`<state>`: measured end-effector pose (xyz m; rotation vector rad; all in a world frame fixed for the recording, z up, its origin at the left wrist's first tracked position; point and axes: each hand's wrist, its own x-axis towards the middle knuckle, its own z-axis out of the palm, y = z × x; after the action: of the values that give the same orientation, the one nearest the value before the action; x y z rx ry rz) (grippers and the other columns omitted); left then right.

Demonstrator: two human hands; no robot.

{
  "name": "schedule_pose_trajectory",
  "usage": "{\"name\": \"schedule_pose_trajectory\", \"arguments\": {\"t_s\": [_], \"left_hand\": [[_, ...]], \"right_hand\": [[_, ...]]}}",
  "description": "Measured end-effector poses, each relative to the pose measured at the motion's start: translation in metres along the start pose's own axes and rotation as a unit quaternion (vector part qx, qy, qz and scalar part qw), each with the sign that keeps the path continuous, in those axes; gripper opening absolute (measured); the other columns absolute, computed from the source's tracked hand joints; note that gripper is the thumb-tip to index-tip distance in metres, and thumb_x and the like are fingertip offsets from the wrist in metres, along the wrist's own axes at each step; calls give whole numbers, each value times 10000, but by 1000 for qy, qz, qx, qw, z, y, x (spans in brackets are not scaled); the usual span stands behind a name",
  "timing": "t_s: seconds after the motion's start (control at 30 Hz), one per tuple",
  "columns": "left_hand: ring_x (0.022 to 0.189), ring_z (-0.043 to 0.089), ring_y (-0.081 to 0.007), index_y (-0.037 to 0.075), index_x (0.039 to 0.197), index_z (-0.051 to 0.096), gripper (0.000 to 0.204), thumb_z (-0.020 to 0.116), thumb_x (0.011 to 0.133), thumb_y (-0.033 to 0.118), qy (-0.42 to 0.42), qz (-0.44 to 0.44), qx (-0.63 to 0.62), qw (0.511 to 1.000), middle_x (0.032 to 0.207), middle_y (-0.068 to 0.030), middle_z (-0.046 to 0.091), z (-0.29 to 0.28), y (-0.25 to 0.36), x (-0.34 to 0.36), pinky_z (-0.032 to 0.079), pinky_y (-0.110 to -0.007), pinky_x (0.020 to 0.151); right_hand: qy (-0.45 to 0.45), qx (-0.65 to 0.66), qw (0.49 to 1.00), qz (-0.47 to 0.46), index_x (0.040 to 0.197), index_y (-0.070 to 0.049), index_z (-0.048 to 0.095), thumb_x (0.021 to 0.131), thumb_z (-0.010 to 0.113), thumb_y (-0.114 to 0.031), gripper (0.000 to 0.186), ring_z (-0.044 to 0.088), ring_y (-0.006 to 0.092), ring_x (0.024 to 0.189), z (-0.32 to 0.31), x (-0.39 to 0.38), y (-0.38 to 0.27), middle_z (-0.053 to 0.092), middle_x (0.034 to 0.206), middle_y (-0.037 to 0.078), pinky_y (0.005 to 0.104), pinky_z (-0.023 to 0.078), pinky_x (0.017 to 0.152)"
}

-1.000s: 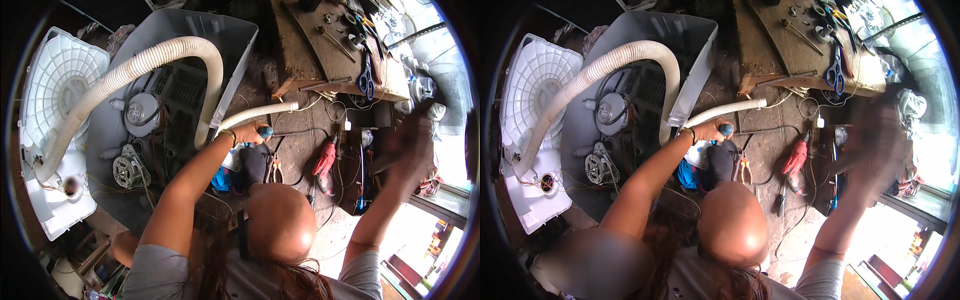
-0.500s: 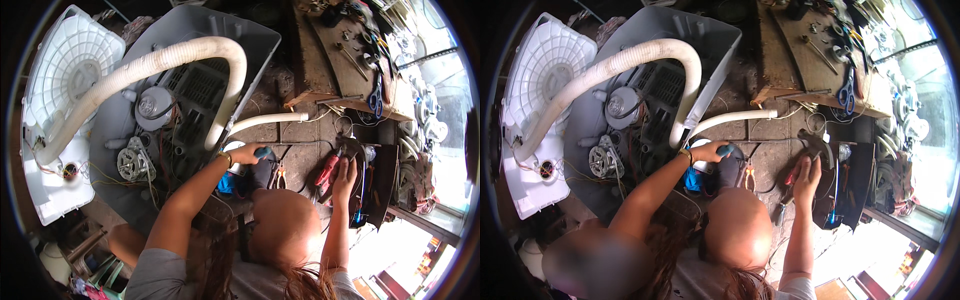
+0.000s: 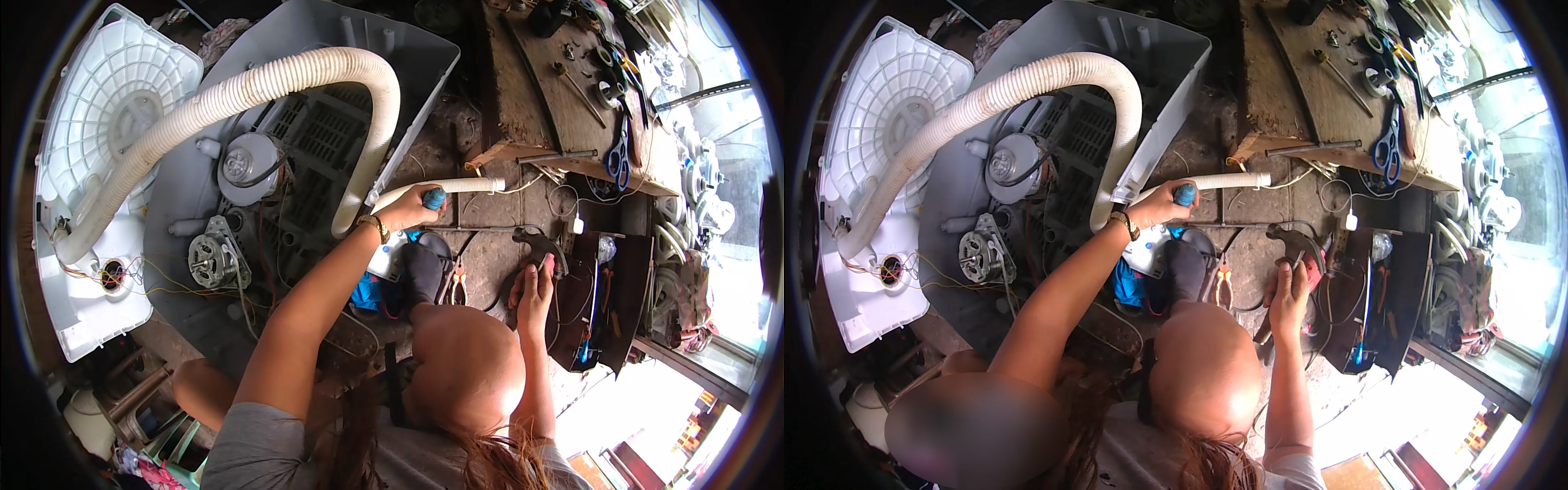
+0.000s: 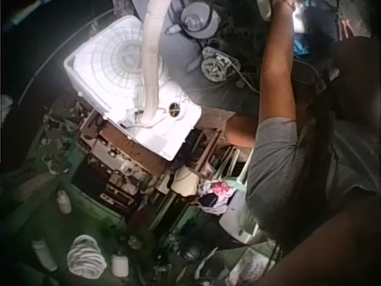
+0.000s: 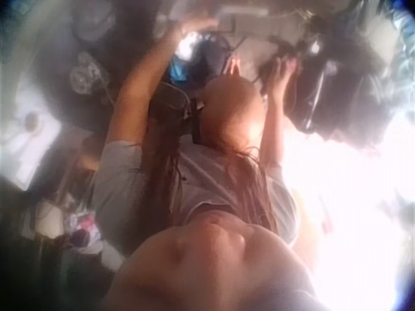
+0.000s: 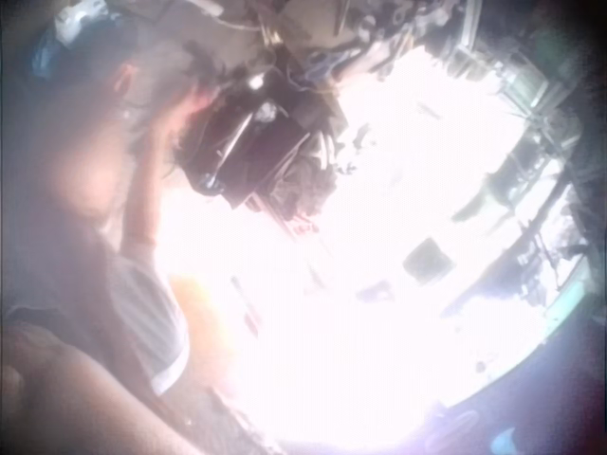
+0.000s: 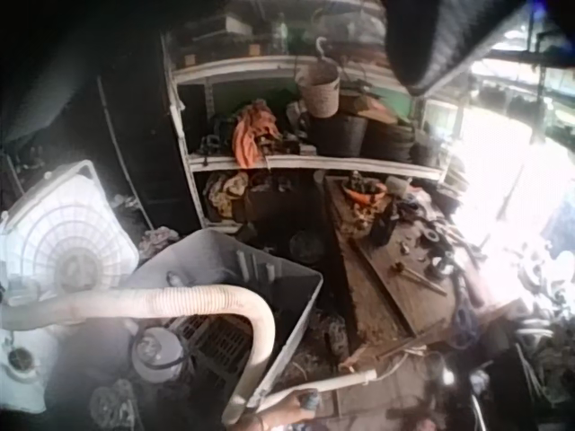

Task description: The person repairs a disassembled appliance by hand and using pliers, a hammer, and a screwdriver. They manipulate a metal plate, hammering at a white component, and then use pliers to cut or crimp wires before repositioning the plate inside the appliance housing.

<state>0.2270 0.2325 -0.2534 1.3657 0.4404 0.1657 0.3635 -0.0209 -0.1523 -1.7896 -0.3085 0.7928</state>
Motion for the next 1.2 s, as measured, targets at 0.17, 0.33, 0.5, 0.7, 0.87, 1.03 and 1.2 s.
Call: {"name": "schedule_pose_trajectory", "arguments": {"t_s": [0.17, 0.33, 0.5, 0.7, 0.87, 1.03, 1.2], "left_hand": [[700, 476, -58, 66, 753, 555, 126, 668, 723, 18, 22, -33, -13, 999, 725, 48, 526, 2, -14, -2, 415, -238, 675], [692, 479, -64, 61, 749, 560, 112, 661, 710, 39, -18, -39, 24, 999, 716, 43, 532, 1, -10, 7, 417, -239, 670], [690, 484, -78, 58, 753, 562, 100, 646, 699, 44, -18, -25, 48, 998, 714, 36, 538, 7, -10, 9, 419, -257, 674], [682, 476, -71, 66, 716, 554, 89, 623, 677, 26, -102, -52, 97, 989, 670, 31, 501, 2, -14, -2, 411, -247, 670], [649, 471, -88, 70, 709, 551, 80, 628, 695, 84, -112, -21, 97, 989, 650, 26, 530, 4, -11, -1, 410, -267, 647], [657, 472, -74, 69, 700, 542, 82, 622, 682, 68, -121, -21, 90, 988, 645, 40, 514, 12, -24, 4, 394, -263, 629], [645, 477, -81, 69, 698, 533, 85, 614, 678, 49, -100, -45, 72, 991, 636, 43, 502, -1, -13, -13, 400, -262, 639]], "right_hand": [[-9, 5, 1000, 5, 970, -39, 499, 1007, 433, -225, 201, 363, 54, 424, 3, 3, 4, 425, 594, -18, 214, 282, 372], [-15, 7, 1000, 8, 971, -28, 499, 1005, 438, -219, 203, 352, 49, 419, 8, 4, 1, 422, 593, -22, 209, 280, 373], [-13, 2, 1000, 15, 975, -27, 502, 1003, 439, -207, 193, 359, 43, 431, 11, 3, 4, 425, 596, -23, 204, 286, 379], [-109, -5, 994, 19, 946, -22, 501, 994, 447, -165, 160, 390, 57, 447, 27, 15, -13, 435, 587, -22, 214, 310, 392], [-148, -125, 978, -84, 908, -21, 494, 995, 468, -196, 197, 359, 48, 461, 56, 31, -21, 440, 576, -41, 217, 286, 407], [-172, -326, 916, -159, 983, 33, 530, 938, 534, -162, 200, 466, 156, 578, 64, 38, -48, 491, 639, 159, 337, 393, 535], [53, -42, 971, -230, 840, -51, 490, 978, 421, -251, 252, 403, 82, 556, 20, 17, -191, 448, 656, 43, 250, 323, 473]]}}
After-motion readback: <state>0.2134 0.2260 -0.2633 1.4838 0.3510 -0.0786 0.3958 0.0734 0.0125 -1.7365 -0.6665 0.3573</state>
